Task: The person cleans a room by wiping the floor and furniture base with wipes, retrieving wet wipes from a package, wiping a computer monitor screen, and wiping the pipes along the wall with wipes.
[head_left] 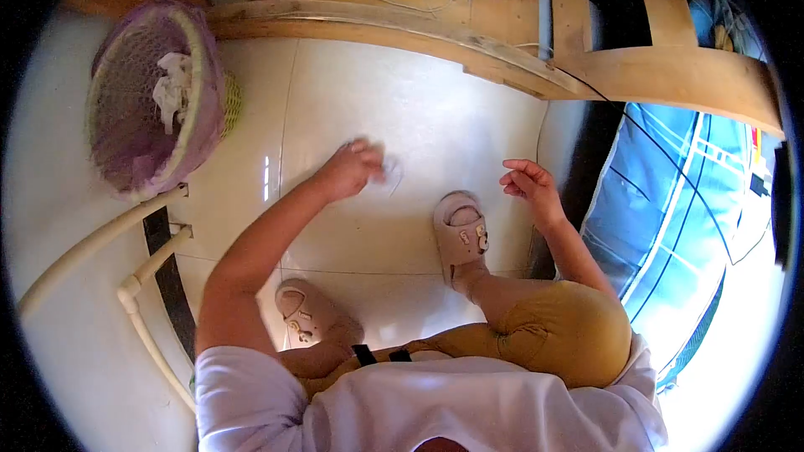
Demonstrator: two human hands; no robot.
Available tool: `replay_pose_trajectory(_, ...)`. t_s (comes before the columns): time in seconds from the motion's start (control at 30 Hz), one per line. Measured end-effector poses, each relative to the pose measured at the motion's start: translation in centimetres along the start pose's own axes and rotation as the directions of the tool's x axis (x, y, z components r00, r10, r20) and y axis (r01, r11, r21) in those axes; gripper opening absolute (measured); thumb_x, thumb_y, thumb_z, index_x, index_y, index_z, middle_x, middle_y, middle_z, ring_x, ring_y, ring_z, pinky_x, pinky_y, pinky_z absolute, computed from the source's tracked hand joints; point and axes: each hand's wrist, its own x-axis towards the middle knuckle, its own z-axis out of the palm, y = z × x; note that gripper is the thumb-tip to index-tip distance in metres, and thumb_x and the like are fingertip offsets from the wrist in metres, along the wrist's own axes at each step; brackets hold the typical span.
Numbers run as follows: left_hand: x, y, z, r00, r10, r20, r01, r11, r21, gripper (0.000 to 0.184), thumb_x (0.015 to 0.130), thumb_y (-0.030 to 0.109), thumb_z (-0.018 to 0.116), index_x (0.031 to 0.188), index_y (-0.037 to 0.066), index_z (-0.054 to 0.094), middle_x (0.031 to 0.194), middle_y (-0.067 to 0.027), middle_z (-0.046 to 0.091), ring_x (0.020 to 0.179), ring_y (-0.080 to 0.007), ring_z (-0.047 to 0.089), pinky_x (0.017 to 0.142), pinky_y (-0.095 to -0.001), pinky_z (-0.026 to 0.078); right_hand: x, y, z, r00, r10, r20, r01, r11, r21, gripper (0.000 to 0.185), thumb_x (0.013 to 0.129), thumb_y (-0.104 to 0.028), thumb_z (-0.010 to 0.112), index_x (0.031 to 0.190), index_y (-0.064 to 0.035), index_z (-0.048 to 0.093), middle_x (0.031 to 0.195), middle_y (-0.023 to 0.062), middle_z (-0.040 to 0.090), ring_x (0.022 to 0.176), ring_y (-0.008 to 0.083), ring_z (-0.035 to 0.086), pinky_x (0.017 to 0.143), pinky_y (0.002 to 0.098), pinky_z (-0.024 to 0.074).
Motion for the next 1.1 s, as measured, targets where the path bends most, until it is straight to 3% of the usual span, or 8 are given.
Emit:
replay_pose_trajectory(0.13,2.2,-0.1,-2.6,0.955,-0.06,-0.289,-0.039,0.944,-0.327,0.035,0.06,-0.01,0.06,0.085,0.013,0.068,0.091,-0.0068,0.062,0.089,-0.0292,0.054,0.082,-0.0391,0.041,-0.4,1.5,-2.6,0.992,0.011,-0.125,0.004,0.993,0.119,0.021,0.092,-0.009,0.051,0.11,-0.0064,0.061,0.087,0.0044,0.065,0.073,0.0103,0.058,0.072,0.0244,0.0485)
replay_pose_trajectory(0.33,18.6,-2.1,1.4,0.784,-0.172,-0.597,0.086,0.982,-0.169,0.04,0.069,-0.01,0.051,0.097,0.012,0.069,0.1,-0.0055,0.06,0.095,-0.0293,0.05,0.086,-0.0383,0.042,-3.4,0.9,-5.0,0.957,-0.013,-0.29,0.099,0.955,0.281,0.021,0.092,-0.007,0.049,0.11,-0.006,0.06,0.088,0.004,0.064,0.071,0.0102,0.057,0.07,0.0218,0.0485)
replay_pose_trajectory(0.53,23.3,1.2,7.1,0.916,-0.187,-0.354,0.178,0.982,-0.057,0.041,0.071,-0.005,0.051,0.102,0.018,0.068,0.103,-0.0034,0.06,0.101,-0.0279,0.049,0.089,-0.0364,0.042,-8.8,-3.9,-5.1,0.931,-0.09,-0.355,0.204,0.933,0.297,0.022,0.091,-0.005,0.049,0.111,-0.0009,0.059,0.091,0.008,0.065,0.074,0.0125,0.059,0.07,0.0239,0.049)
replay_pose_trajectory(0.67,17.9,2.8,8.0,0.986,0.168,0.005,-0.168,0.986,0.019,0.02,0.069,0.005,0.057,0.079,0.018,0.067,0.093,0.0014,0.059,0.099,-0.0247,0.049,0.087,-0.0372,0.042,-13.7,-9.5,-6.0,0.746,-0.567,-0.35,0.413,0.805,-0.425,0.02,0.088,-0.002,0.052,0.106,0.0015,0.061,0.093,0.0114,0.065,0.082,0.0179,0.06,0.08,0.0285,0.0466)
replay_pose_trajectory(0.73,13.5,3.3,5.2,0.918,0.292,0.269,-0.292,0.956,-0.041,0.019,0.066,0.003,0.059,0.075,0.019,0.065,0.086,0.0017,0.059,0.094,-0.024,0.051,0.086,-0.0373,0.042,-16.4,-11.9,-7.6,0.489,-0.854,-0.178,0.232,0.324,-0.917,0.016,0.087,-0.001,0.053,0.099,0.0015,0.063,0.096,0.0122,0.065,0.091,0.0197,0.06,0.085,0.0303,0.0455)
replay_pose_trajectory(0.87,9.5,2.0,1.8,0.921,0.302,0.248,-0.25,0.943,-0.22,0.024,0.063,-0.004,0.058,0.075,0.016,0.064,0.081,-0.0013,0.059,0.09,-0.0247,0.052,0.085,-0.0374,0.041,-19.0,-13.6,-12.0,0.042,-0.974,-0.223,-0.037,0.221,-0.975,0.019,0.088,-0.005,0.056,0.104,-0.0028,0.066,0.107,0.0125,0.062,0.106,0.0226,0.055,0.095,0.0343,0.041)
replay_pose_trajectory(0.97,13.4,3.2,0.9,0.98,0.174,-0.096,-0.195,0.938,-0.288,0.043,0.063,-0.014,0.052,0.094,0.013,0.066,0.096,-0.0063,0.059,0.092,-0.0273,0.052,0.089,-0.0351,0.038,-16.7,-13.1,-13.6,0.189,-0.961,-0.202,-0.324,0.133,-0.937,0.039,0.084,-0.022,0.066,0.121,-0.0124,0.06,0.132,0.0195,0.044,0.121,0.0306,0.044,0.101,0.0405,0.0352)
replay_pose_trajectory(1.1,22.9,4.9,7.2,0.998,0.056,-0.028,-0.06,0.983,-0.172,0.05,0.068,-0.01,0.051,0.11,0.014,0.064,0.113,-0.0075,0.057,0.109,-0.0302,0.048,0.098,-0.0369,0.037,-15.6,-13.4,-14.4,0.173,-0.985,0.024,-0.487,-0.107,-0.867,0.044,0.082,-0.032,0.066,0.122,-0.0149,0.059,0.133,0.0224,0.042,0.121,0.0366,0.043,0.097,0.0445,0.0375)
